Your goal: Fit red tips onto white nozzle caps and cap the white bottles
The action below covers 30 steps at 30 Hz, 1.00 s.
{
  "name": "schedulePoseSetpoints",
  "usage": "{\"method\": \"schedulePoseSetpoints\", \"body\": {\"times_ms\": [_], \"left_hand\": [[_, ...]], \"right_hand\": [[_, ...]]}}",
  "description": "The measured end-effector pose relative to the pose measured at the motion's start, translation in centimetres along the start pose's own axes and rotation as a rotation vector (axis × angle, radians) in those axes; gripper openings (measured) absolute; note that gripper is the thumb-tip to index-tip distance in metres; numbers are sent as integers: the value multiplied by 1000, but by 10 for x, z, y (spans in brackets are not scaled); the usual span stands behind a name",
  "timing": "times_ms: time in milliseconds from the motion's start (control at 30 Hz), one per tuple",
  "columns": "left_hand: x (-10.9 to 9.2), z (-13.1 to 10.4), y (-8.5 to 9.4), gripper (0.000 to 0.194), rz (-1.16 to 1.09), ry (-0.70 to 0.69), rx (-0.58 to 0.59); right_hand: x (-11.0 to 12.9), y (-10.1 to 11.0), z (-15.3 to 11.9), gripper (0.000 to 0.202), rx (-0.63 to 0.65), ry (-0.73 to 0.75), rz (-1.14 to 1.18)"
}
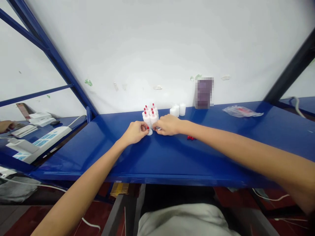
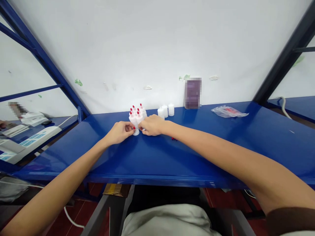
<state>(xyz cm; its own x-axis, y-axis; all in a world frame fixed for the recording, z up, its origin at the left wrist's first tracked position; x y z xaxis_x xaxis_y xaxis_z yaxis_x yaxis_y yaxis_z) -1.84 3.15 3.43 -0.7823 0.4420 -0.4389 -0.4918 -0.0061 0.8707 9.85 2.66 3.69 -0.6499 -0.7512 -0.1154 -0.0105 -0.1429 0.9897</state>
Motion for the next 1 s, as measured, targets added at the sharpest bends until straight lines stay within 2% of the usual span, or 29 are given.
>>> {"method": "schedulePoseSetpoints", "body": {"times_ms": [133,233,367,433,500,600,700,833,1000], "left_hand": [[8,13,-4,13,16,5,-25],[15,13,-3,15,8,20,-47],[13,1,17,17,-105,14,-175],[-4,-5,27,19,-274,-60,-278],[-30,-7,30,19,-448,-196,-333],[-78,1,16,16,-519,-418,-301],[-112,13,-1,15,-470,-551,-284],[-130,26,-16,23,-348,-630,-278],[-129,25,-24,29,-291,-654,-298]], "right_hand": [[-11,-7,10,33,0,-62,-15],[-18,-7,8,34,8,-94,-8],[-18,6,-10,30,-54,-83,143],[-20,15,-26,32,-129,-91,276],[-25,21,-43,36,-209,-113,397],[-35,25,-67,45,-324,-126,481],[-45,24,-82,47,-385,-143,471],[-58,22,-93,40,-380,-265,414],[-62,19,-96,34,-314,-383,323]]}}
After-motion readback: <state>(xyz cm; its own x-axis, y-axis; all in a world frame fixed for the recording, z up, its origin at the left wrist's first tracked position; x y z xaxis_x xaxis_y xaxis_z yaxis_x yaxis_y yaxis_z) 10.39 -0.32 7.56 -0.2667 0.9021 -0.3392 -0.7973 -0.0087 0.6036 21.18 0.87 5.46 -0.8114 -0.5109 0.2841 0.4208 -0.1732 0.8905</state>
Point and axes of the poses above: each hand's wrist, its own z-axis towards the middle knuckle, its own y-axis out of the back of the hand, x = y × z, the point moved 8 cm from there along z, towards the middle knuckle, and after that the axes turned 1 degree about -z, right-handed, at the moved point
